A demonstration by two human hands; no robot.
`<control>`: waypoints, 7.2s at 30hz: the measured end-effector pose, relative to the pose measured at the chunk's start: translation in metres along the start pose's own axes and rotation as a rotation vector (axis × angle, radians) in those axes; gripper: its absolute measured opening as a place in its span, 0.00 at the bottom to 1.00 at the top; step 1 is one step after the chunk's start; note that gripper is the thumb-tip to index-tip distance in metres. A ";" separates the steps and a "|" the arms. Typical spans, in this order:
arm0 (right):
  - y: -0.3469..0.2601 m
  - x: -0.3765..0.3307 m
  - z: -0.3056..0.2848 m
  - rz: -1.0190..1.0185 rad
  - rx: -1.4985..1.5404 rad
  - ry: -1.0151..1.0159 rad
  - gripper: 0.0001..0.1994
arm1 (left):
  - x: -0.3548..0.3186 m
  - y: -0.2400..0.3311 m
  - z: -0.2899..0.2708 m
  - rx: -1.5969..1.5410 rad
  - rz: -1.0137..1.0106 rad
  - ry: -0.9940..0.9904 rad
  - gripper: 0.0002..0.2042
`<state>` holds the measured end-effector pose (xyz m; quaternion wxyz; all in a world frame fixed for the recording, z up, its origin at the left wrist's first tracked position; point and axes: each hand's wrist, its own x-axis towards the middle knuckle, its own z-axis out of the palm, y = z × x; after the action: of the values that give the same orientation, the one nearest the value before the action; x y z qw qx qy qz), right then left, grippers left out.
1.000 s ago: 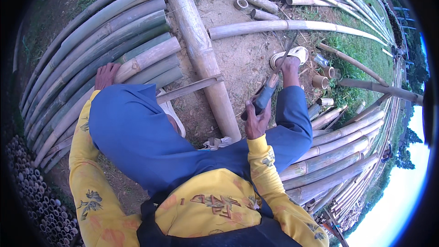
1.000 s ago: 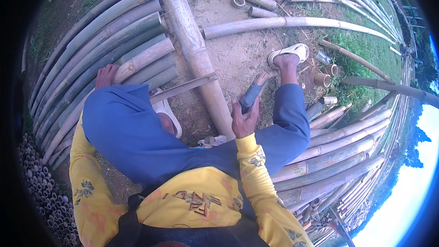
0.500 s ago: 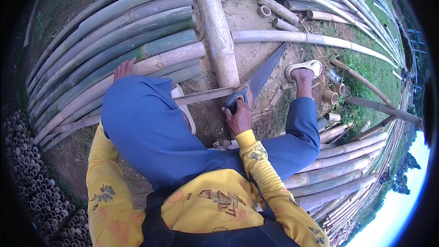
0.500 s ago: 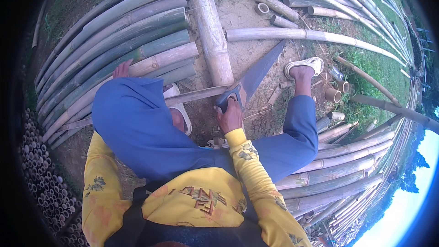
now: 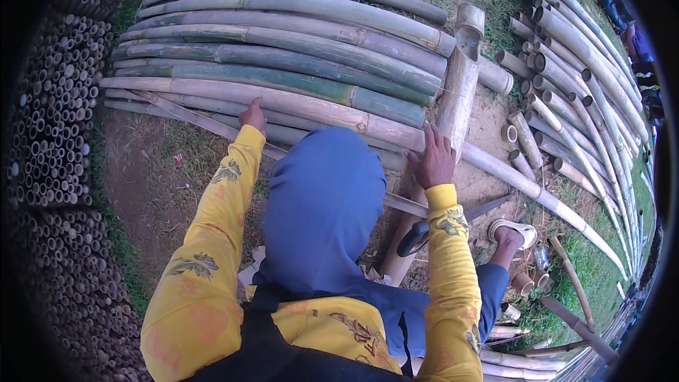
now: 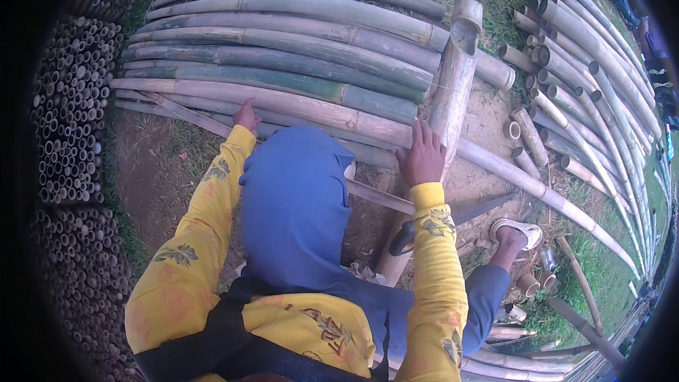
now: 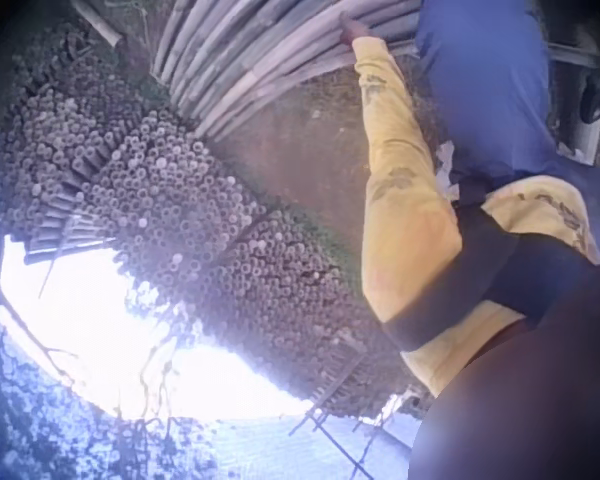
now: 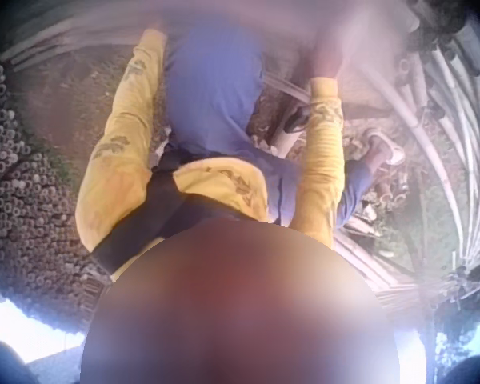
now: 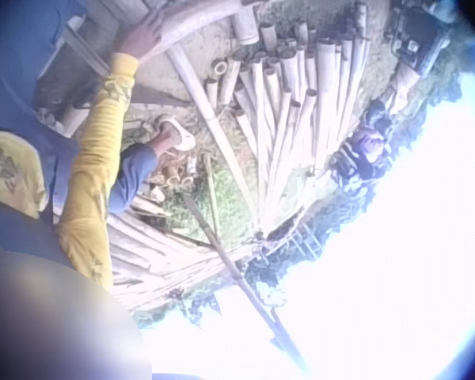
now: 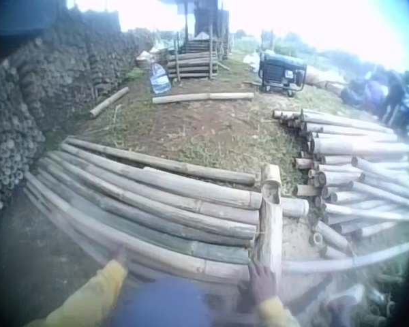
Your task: The person sits on the ground and uses a hand saw to cut bamboo poles into shorter sections. They repeatedly position a bamboo pole, saw through it, and place the cut piece aside.
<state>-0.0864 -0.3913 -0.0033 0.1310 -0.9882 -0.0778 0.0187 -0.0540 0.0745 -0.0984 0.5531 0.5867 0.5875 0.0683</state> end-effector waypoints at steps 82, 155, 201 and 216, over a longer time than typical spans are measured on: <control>-0.050 -0.009 0.074 0.720 0.985 0.277 0.28 | -0.011 0.023 0.017 0.008 0.337 -0.265 0.35; 0.029 0.174 -0.075 0.692 1.556 0.236 0.09 | -0.045 0.170 0.064 -0.107 0.574 -0.605 0.33; 0.077 -0.405 -0.137 1.021 -0.008 0.742 0.17 | -0.415 -0.074 0.399 1.363 1.778 -1.313 0.34; 0.076 -0.407 -0.135 1.018 -0.153 0.882 0.12 | -0.424 -0.151 0.436 1.531 1.890 -1.042 0.35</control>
<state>-0.4688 -0.5633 0.1137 0.0550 -0.8233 0.4567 -0.3325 0.0446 -0.5437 -0.1326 -0.0165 0.8870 -0.4352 -0.1537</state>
